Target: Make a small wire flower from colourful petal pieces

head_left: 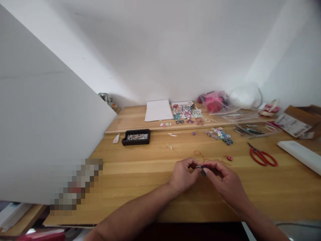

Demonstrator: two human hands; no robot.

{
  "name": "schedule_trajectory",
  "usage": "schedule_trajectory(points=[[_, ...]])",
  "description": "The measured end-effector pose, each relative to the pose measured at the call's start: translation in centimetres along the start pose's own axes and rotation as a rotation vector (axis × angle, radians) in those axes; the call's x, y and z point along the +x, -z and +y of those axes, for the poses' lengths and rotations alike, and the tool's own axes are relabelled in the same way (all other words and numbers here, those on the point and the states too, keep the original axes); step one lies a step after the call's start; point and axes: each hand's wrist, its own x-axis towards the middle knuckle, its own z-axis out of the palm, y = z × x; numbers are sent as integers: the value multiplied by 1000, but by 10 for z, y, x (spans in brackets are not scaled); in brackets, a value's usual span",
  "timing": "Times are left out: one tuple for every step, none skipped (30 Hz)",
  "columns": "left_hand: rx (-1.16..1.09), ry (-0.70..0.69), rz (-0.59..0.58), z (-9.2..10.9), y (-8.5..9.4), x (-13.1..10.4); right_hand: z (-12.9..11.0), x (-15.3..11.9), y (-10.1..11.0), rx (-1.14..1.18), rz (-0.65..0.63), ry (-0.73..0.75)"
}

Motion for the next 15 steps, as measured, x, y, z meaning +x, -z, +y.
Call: schedule_trajectory(points=[[8, -14, -3, -1, 1, 0, -1, 1, 1, -70, 11, 26], [10, -25, -9, -2, 2, 0, -2, 3, 2, -139, 19, 52], [9, -34, -11, -4, 3, 0, -4, 6, 3, -199, 22, 76], [9, -43, -6, -5, 4, 0, -5, 11, 5, -246, 13, 100], [12, -53, 12, -6, 6, 1, -6, 17, 7, -279, -4, 124], [19, -64, 37, -8, 8, 3, -7, 25, 10, -306, -27, 146], [30, -73, 66, -10, 11, 4, -7, 37, 14, -329, -45, 164], [43, -81, 96, -11, 13, 6, -7, 50, 18, -348, -60, 180], [56, -88, 123, -13, 16, 8, -7, 67, 22, -371, -59, 187], [66, -94, 141, -14, 18, 9, -6, 86, 26, -382, -38, 194], [74, -99, 155, -15, 20, 11, -6, 108, 28, -371, -42, 194], [80, -104, 165, -15, 22, 11, -5, 130, 30, -347, -54, 188], [86, -110, 174, -15, 23, 12, -4, 153, 30, -319, -40, 195], [92, -117, 182, -15, 25, 13, -2, 176, 28, -332, 3, 205], [99, -127, 192, -14, 27, 15, -1, 198, 25, -380, 36, 200]])
